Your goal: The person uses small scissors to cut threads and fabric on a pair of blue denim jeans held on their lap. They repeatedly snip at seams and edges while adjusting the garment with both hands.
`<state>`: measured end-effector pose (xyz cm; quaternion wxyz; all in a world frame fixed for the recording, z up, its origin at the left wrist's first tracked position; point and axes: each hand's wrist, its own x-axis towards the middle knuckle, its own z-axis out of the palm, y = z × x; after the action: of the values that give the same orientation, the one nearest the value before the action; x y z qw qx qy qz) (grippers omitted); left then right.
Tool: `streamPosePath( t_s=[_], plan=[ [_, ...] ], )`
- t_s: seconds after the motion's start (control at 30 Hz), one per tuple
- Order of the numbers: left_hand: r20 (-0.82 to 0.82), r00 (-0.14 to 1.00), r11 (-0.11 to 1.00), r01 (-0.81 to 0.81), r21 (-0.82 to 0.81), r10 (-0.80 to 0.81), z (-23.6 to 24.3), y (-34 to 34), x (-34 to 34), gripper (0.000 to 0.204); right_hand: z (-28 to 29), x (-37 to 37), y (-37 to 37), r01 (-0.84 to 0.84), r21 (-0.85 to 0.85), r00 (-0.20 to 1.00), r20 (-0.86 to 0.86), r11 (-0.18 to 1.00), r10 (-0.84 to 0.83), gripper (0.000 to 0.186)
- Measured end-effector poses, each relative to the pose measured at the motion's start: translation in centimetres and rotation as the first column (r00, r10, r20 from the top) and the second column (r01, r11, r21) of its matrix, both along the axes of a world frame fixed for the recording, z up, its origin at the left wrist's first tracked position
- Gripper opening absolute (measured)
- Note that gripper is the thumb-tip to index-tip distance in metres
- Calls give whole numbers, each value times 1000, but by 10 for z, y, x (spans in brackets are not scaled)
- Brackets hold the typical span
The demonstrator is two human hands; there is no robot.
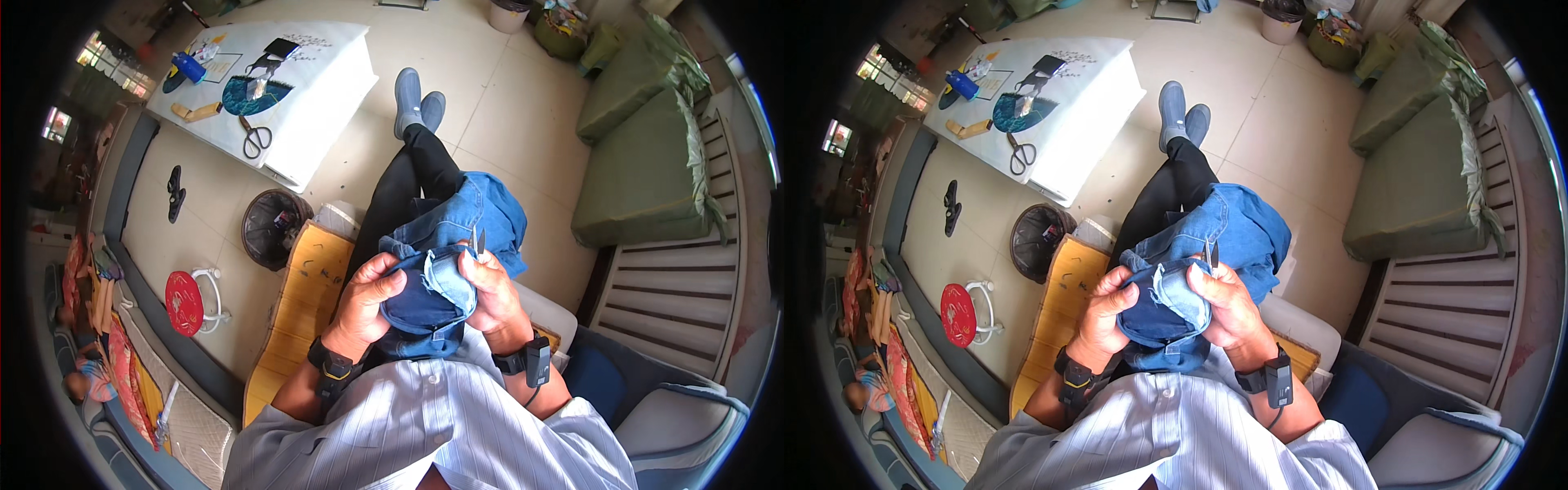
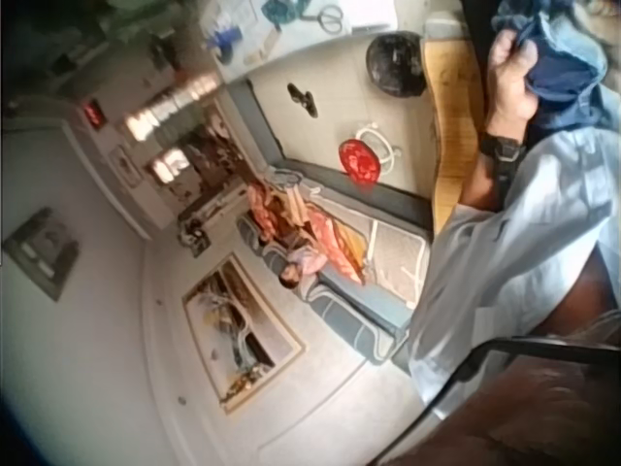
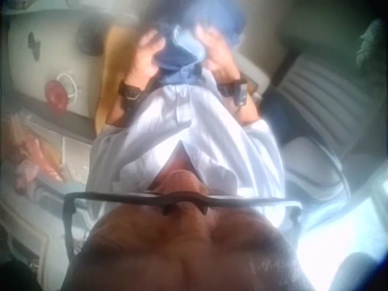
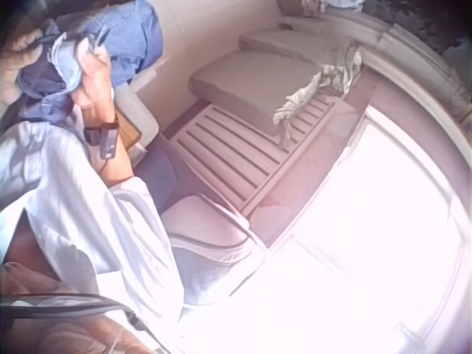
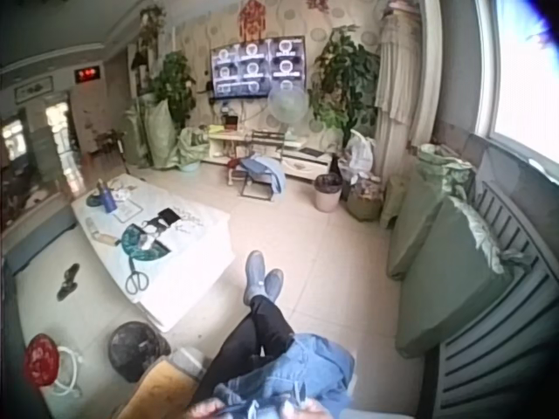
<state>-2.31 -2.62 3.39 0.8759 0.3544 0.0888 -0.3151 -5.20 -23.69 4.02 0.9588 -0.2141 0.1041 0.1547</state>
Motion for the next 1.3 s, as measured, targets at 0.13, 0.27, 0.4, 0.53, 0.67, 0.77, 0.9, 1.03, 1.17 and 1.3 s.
streamPosePath(
  t_s=[0.13,0.27,0.4,0.53,0.67,0.77,0.9,1.03,1.17,1.3],
  plan=[
    [10,1000,999,-11,35,11,-4,-4,1,29,-15,10,-3,21,5,998,-52,1000,-20,28],
    [131,984,959,79,272,-119,29,-13,1,52,-15,14,-1,41,-20,998,-49,999,-42,27],
    [230,969,935,5,354,-92,26,-30,2,57,-14,18,-3,38,-28,999,-29,999,-39,26],
    [208,977,952,-14,305,-52,22,-33,8,52,-8,15,-12,55,-11,998,-23,998,-55,26],
    [124,992,970,-24,244,-7,23,-30,9,43,-3,11,-16,63,-40,997,-44,997,-65,22],
    [94,996,986,-24,164,8,25,-30,9,42,-4,10,-19,54,-100,998,-24,994,-56,20],
    [65,998,999,0,36,-2,23,-31,6,41,-10,9,-21,55,-126,998,-20,991,-58,18],
    [33,999,1000,14,-15,-13,20,-34,0,43,-15,10,-16,36,-100,997,-67,994,-43,17],
    [1,1000,998,6,-63,-6,15,-33,-4,47,-19,11,-14,19,-76,996,-91,997,-26,23],
    [-27,1000,995,-15,-94,13,14,-34,-4,52,-15,16,-11,-29,-25,995,-94,999,26,29]
  ],
)
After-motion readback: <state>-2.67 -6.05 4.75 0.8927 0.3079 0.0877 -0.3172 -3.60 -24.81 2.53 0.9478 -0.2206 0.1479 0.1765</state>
